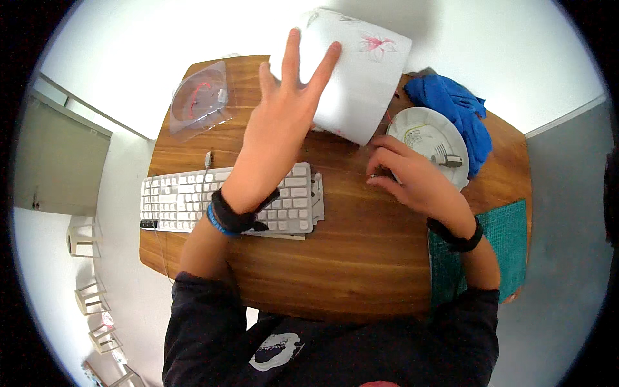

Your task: The person wipes the interior and exterior of a white rice cooker with a blue cloth, then uses a screwdriver to remove the bottom cover, exposing the internal wiring and components.

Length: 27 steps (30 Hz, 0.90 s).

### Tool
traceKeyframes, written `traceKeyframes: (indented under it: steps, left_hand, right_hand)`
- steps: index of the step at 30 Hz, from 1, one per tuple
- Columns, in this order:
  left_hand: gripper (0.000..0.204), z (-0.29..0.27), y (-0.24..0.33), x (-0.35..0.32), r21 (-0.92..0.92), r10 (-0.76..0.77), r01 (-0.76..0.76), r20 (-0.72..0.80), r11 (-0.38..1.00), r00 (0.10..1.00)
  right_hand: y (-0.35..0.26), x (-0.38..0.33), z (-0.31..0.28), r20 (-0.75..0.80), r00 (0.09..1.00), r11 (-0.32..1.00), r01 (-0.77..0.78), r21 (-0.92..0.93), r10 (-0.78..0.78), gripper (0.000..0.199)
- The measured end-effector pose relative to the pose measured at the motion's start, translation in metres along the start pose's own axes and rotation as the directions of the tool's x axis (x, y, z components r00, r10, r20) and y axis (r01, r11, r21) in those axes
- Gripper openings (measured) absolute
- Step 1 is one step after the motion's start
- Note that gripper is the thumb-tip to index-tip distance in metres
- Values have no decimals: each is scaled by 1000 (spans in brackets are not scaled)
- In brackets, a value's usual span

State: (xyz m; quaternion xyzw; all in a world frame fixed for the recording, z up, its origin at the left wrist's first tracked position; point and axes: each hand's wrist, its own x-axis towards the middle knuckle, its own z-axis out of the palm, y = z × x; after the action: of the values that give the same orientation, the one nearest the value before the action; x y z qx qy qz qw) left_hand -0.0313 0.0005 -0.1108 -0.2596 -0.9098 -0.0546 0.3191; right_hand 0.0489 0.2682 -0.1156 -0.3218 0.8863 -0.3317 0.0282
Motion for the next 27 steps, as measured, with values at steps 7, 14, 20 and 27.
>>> traceKeyframes:
  steps: [7,14,20,27]
  left_hand:
    - [118,19,-14,6,-388,-8,30,57,921,998]
    - [101,15,-75,-34,-144,-229,289,331,946,915]
    - [69,9,-131,-43,70,-294,341,682,938,670]
    - [43,-12,-106,-49,-142,-87,236,657,961,749]
  right_hand:
    - [-3,17,11,-32,998,998,-60,-26,59,19]
    - [-6,-3,6,-30,990,987,-141,-82,139,20]
    - [-15,2,-5,184,963,978,-207,37,197,17]
    - [-10,12,8,92,996,998,-1,58,-5,15]
